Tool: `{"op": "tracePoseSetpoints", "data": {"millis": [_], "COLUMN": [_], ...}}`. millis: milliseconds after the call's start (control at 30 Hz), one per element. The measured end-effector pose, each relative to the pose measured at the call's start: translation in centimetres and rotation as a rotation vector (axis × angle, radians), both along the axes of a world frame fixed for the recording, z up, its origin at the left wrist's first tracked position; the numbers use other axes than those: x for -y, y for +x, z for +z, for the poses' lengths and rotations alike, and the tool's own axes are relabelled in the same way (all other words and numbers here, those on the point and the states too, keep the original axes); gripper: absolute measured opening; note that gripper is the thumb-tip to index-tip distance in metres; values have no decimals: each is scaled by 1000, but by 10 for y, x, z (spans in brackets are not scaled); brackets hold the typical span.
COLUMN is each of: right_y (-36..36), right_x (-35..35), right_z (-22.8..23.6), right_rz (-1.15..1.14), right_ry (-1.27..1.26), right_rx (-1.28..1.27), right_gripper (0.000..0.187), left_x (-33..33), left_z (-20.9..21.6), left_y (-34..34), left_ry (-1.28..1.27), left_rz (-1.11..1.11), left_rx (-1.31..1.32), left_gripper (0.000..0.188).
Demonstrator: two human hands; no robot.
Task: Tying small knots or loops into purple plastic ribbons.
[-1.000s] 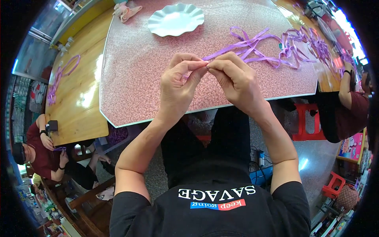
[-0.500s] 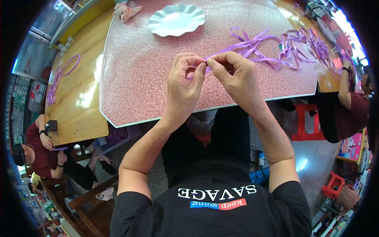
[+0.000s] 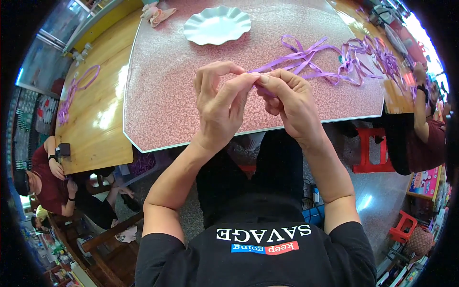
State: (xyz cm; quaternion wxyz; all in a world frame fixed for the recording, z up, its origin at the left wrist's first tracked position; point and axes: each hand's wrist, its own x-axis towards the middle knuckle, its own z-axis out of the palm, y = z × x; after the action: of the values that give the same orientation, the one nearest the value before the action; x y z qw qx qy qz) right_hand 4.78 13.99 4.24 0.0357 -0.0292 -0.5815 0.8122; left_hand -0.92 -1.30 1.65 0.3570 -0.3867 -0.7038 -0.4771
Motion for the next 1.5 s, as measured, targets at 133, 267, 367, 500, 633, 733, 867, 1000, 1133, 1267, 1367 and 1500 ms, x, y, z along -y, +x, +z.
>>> {"op": "tracePoseSetpoints", "data": {"millis": [133,267,367,500,633,733,867,1000,1133,1267,1367,1500], "right_y": [0,-2,-2,-3,-2,-1,0,0,4,3,4,2], "right_x": [-1,-2,1,2,5,-1,-2,-2,-3,-3,-5,-16], "right_z": [2,0,3,-1,-2,-2,-1,-6,-3,-4,-3,-4], "right_rz": [56,94,37,27,-7,21,14,-14,-35,-53,-31,14], "right_ry": [-145,-211,-200,-116,34,66,255,352,426,466,467,491], "right_rx": [96,149,161,104,9,8,-93,-170,-153,-165,-151,-202], "right_gripper": [14,13,12,12,13,15,17,16,14,12,12,15], "left_x": [6,9,8,7,5,10,13,12,11,15,18,17], "left_z": [-1,0,6,9,2,6,6,4,1,-2,-2,1], "left_y": [-6,-6,-7,-7,-4,3,2,1,0,-1,-2,-2], "left_ry": [-144,-181,-211,-260,-17,235,354,361,341,320,269,252], "left_rz": [123,151,137,70,-207,-562,-709,-735,-705,-695,-707,-733], "left_rx": [-207,-280,-304,-78,409,1026,1145,1140,1120,1113,1130,1167], "left_gripper": [24,27,27,25,20,7,7,9,10,13,14,19]}}
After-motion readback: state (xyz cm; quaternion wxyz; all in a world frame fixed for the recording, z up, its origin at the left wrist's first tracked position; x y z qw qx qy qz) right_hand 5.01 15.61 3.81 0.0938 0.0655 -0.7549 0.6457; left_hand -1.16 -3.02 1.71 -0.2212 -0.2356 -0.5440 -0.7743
